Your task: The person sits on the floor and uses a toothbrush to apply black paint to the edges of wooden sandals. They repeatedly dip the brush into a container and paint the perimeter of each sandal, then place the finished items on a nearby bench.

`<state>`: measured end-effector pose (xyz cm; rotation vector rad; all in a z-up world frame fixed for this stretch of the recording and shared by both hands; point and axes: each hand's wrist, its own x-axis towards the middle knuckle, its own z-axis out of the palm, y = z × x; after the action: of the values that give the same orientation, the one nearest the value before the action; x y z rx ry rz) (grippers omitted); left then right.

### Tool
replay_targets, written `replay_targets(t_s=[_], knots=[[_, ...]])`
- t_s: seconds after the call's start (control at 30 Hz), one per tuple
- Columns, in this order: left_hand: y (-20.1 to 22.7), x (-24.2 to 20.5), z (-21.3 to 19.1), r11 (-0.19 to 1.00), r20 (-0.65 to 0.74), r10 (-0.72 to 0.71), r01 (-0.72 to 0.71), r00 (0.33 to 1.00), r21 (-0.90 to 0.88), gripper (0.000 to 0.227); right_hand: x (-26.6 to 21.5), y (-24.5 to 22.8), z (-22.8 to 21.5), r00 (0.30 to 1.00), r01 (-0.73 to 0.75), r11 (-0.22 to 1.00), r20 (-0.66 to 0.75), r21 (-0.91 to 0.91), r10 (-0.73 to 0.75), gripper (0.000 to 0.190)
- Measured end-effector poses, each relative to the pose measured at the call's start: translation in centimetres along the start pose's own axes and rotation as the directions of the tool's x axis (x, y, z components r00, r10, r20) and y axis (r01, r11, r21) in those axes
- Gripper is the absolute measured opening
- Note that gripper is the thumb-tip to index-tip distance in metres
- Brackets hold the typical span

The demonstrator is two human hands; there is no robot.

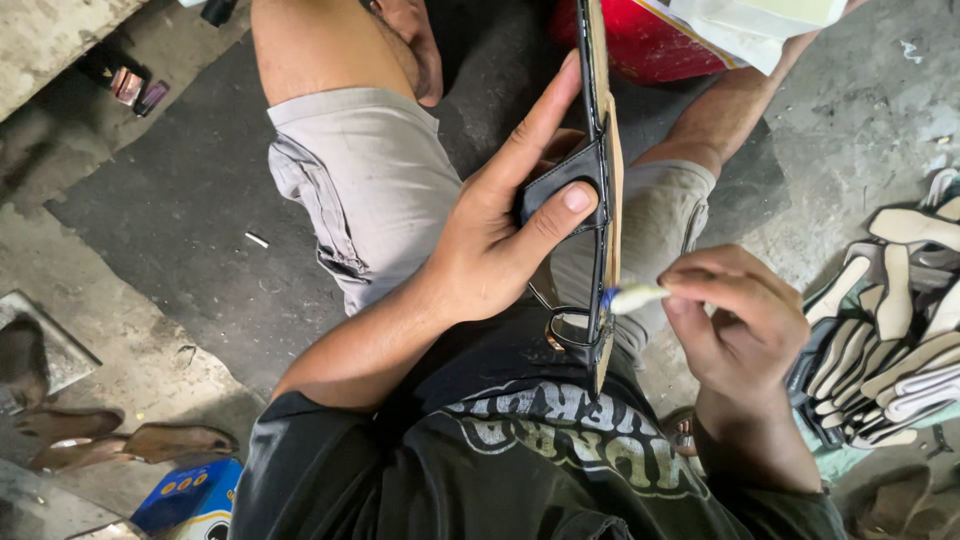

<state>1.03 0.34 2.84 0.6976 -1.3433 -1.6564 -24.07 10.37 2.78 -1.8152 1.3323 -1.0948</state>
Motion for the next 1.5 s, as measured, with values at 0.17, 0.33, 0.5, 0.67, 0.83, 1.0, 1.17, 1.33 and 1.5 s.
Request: replay_targets(t_s=[0.17, 0.33, 0.5, 0.67, 0.83, 1.0, 1.17, 1.33, 1.5], knots=[[0.3, 0.2, -0.1, 0.992, -0.015, -0.128, 0.128, 0.992, -0.008, 0.07, 0.0, -0.2, -0.1, 0.997, 0.0, 1.0, 0.078, 0.024, -0.002, 0.022], [-0.2, -0.3, -0.7, 0.984, 0.014, 0.086, -0.087, 0.996, 0.156, 0.057, 1.0, 0.2, -1.2, 0.988, 0.053, 0.999, 0.145, 0.006, -0.053, 0.026], [-0.7, -0.3, -0.7, 0.985, 0.035, 0.059, -0.064, 0.998, 0.159, 0.06, 0.9, 0.1, -2.0, 0.994, -0.007, 1.0, 0.112, -0.013, 0.008, 0.021], [-0.5, -0.3, -0.8, 0.993, 0.023, 0.005, -0.008, 1.0, 0.121, 0.063, 0.8, 0.2, -1.3, 0.991, -0.023, 0.999, 0.131, 0.042, 0.018, 0.019], [-0.2, 0.0, -0.8, 0.984, 0.0, 0.009, -0.008, 1.0, 0.18, 0.062, 0.8, 0.1, -1.7, 0.985, 0.052, 0.998, 0.162, 0.032, -0.056, 0.02], [0.3, 0.2, -0.6, 0.997, -0.007, -0.065, 0.065, 0.998, 0.041, 0.065, 0.5, 0.2, -1.8, 0.994, 0.06, 0.998, 0.095, -0.025, -0.058, 0.021], [0.2, 0.4, -0.3, 0.98, -0.002, -0.176, 0.175, 0.984, -0.097, 0.071, 0.7, 0.6, -1.1, 0.992, 0.054, 0.998, 0.115, 0.031, -0.057, 0.017], [0.0, 0.5, -0.3, 0.993, -0.002, -0.106, 0.106, 0.994, -0.055, 0.067, 0.8, -0.5, -1.9, 0.983, 0.045, 0.999, 0.177, -0.022, -0.04, 0.014], [0.0, 0.2, -0.2, 0.998, 0.005, -0.063, 0.064, 0.998, -0.015, 0.065, 0.5, -0.1, -1.5, 0.988, 0.064, 0.997, 0.142, -0.047, -0.057, 0.016]])
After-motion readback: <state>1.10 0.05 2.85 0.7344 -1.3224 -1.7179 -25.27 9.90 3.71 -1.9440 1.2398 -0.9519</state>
